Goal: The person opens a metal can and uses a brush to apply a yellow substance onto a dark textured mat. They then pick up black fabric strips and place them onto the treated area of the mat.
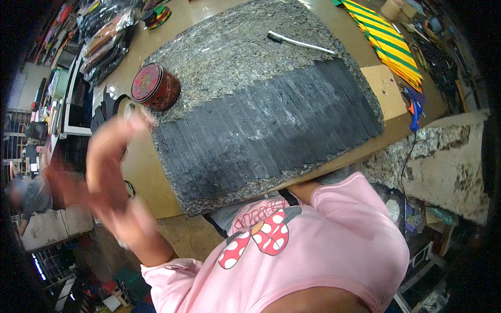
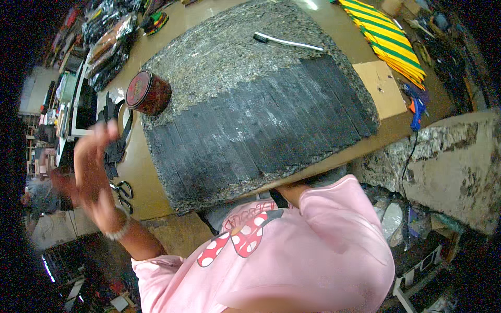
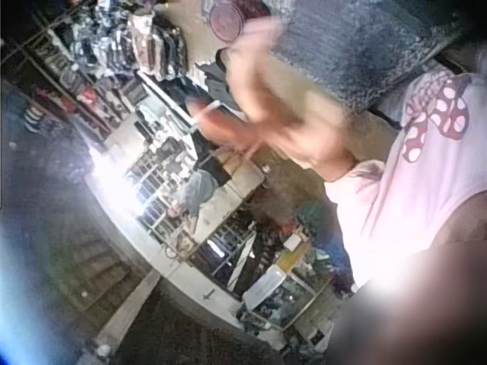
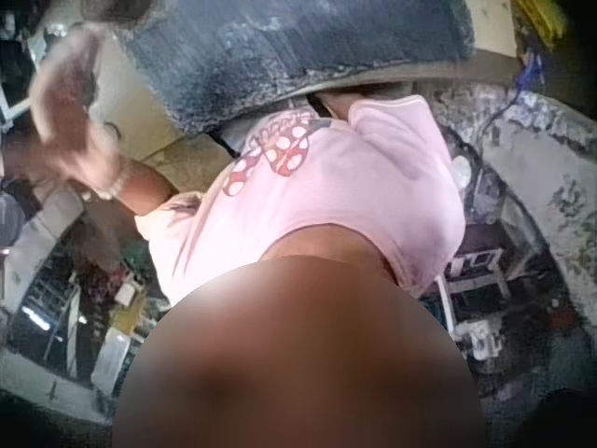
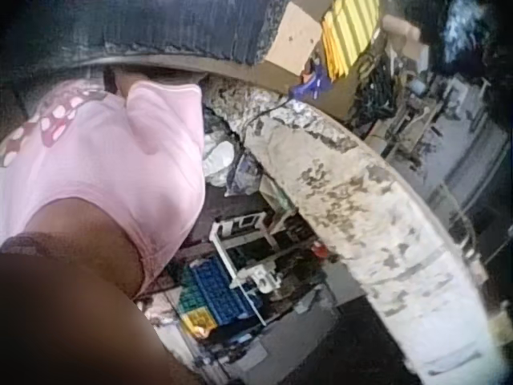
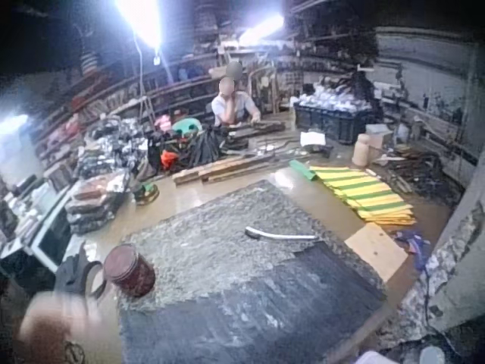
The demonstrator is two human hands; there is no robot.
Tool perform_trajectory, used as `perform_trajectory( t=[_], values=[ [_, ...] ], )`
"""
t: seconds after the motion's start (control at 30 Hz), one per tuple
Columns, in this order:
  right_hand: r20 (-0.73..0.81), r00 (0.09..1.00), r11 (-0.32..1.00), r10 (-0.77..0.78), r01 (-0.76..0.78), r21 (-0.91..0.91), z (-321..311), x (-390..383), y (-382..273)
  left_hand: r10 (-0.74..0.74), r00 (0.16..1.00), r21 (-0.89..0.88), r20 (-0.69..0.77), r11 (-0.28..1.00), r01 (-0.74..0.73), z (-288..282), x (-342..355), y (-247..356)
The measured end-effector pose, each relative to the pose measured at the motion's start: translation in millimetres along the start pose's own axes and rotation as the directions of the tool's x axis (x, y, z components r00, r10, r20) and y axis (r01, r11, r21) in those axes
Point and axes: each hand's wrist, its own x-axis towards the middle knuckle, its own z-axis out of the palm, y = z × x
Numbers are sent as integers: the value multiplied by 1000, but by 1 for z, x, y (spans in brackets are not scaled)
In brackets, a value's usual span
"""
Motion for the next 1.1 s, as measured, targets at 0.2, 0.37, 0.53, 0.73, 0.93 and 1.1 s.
perform_trajectory(
  t=[0.2,0.37,0.53,0.73,0.93,1.1],
  values=[
    [-115,947,874,-300,322,363,-97,-99,-34,-104,976,588,-193,784,200,-53,25,-161],
    [57,830,665,-555,402,630,-298,-285,11,-248,968,664,-32,719,206,-28,61,-232],
    [-527,850,688,22,370,624,-427,-259,52,-339,941,744,6,630,222,-11,74,-223],
    [-774,610,984,-170,154,-95,-495,-95,106,-257,966,630,30,755,182,46,111,-176],
    [-627,683,909,-375,139,-392,-494,-76,102,-157,986,719,56,692,69,103,118,-178],
    [-828,494,964,-265,118,-239,-512,-93,79,-43,999,541,5,840,34,104,123,-197]
  ],
)
